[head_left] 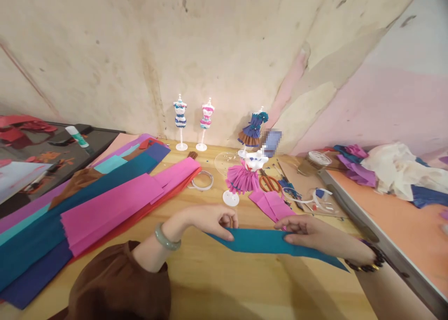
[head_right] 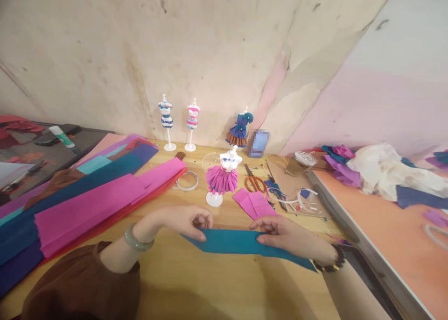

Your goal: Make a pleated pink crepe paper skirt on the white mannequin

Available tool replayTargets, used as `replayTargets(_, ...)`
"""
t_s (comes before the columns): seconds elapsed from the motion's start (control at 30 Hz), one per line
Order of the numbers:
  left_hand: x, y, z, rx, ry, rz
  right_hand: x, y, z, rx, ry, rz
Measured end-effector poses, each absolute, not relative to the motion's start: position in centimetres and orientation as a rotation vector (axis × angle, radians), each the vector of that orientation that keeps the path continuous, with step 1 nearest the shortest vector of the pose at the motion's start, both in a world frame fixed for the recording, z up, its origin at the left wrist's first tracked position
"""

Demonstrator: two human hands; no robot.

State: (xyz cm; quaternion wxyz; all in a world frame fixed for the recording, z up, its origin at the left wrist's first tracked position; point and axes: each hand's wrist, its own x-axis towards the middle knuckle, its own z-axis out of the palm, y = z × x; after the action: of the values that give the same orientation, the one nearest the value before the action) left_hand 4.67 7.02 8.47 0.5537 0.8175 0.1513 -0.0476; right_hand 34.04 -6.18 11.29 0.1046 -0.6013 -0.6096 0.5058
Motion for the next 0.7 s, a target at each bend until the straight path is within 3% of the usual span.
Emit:
replayTargets(0.33, -2.0, 10.5, 6.5, 2.163, 0.764, -0.181, 34.7, -6.4, 4.6, -1.861, -1.71, 1.399)
replayTargets(0.7, -8.8, 10.8, 5.9, 1.929, 1.019, -0.13, 34.0, -6.5, 3.7, -1.939, -1.748, 1.264)
